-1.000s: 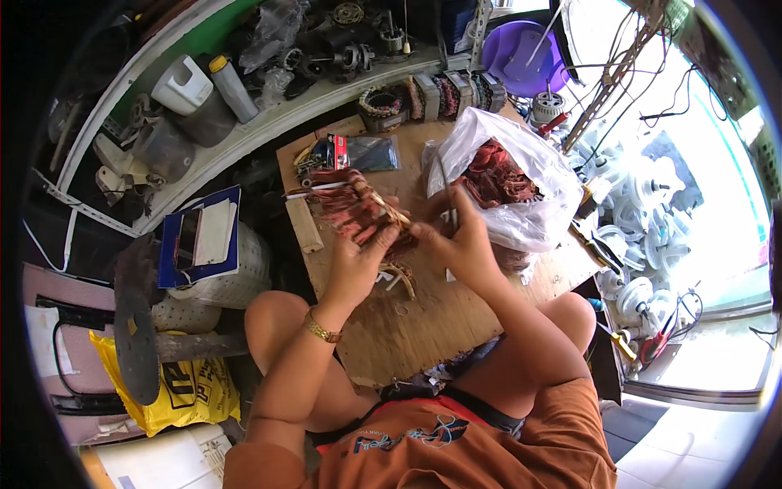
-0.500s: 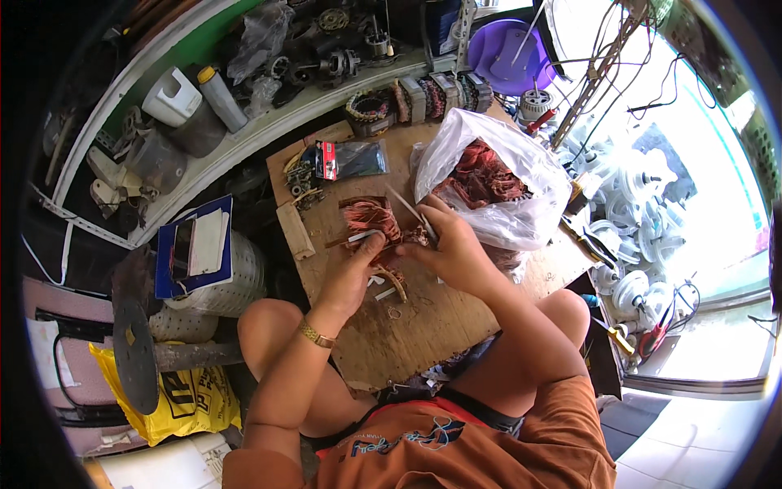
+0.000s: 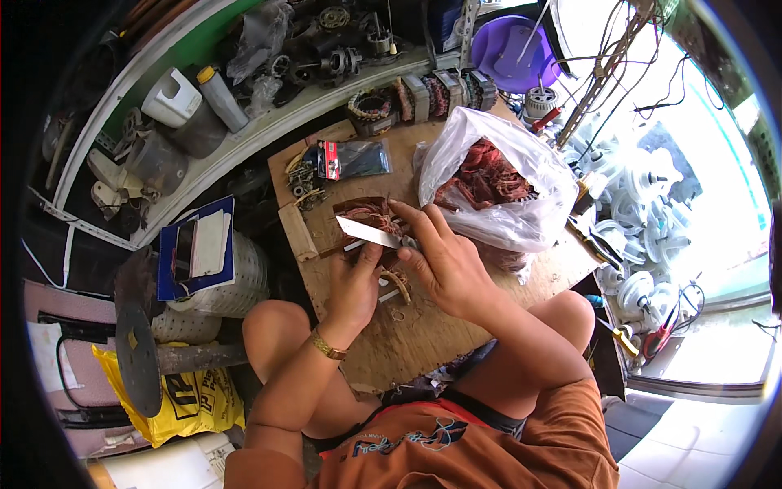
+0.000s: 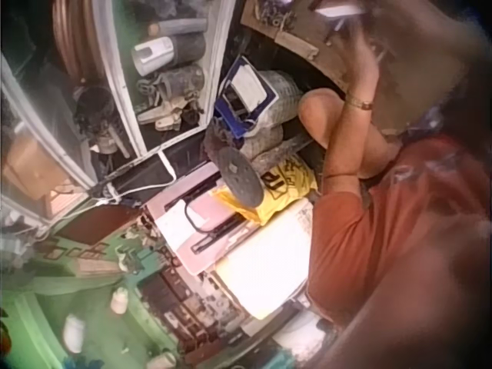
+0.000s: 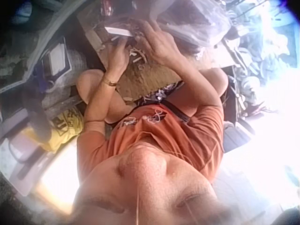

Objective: The person scrapes paper and copper wire off of an electric motor stator using a knife by hand while sitting on the floor.

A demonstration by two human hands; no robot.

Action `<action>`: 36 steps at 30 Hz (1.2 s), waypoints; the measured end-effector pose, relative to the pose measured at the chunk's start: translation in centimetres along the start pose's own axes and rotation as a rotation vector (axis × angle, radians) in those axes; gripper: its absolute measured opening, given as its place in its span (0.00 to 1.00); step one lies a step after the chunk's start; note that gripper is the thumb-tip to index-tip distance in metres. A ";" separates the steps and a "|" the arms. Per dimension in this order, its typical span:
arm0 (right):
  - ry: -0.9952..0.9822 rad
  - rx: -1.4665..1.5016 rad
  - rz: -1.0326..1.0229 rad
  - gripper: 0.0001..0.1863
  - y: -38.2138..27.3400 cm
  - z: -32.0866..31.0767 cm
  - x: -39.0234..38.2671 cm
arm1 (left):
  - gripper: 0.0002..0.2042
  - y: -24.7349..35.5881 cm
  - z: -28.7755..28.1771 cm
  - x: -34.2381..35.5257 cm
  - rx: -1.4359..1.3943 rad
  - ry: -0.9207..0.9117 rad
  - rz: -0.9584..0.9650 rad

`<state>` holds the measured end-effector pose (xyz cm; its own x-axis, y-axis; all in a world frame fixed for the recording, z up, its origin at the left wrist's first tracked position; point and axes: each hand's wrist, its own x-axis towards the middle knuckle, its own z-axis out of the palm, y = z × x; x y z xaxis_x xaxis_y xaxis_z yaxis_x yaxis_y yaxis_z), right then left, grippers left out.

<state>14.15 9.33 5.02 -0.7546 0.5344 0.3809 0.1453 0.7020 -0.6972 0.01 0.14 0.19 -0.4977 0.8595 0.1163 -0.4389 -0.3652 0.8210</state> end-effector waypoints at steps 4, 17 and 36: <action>0.022 -0.039 -0.012 0.28 0.0 0.1 -0.1 | 0.18 0.5 0.6 0.0 0.027 -0.058 0.044; 0.090 0.003 -0.007 0.23 -1.1 0.6 -0.2 | 0.17 -0.9 -0.7 -0.9 0.199 -0.048 0.091; 0.233 0.050 0.034 0.16 -1.7 1.9 -0.1 | 0.17 -3.2 -1.1 -1.2 0.350 0.020 0.126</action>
<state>12.77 7.24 5.04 -0.5807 0.6556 0.4827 0.1317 0.6607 -0.7390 1.18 -0.11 -3.18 -0.5474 0.8072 0.2208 -0.0927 -0.3207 0.9426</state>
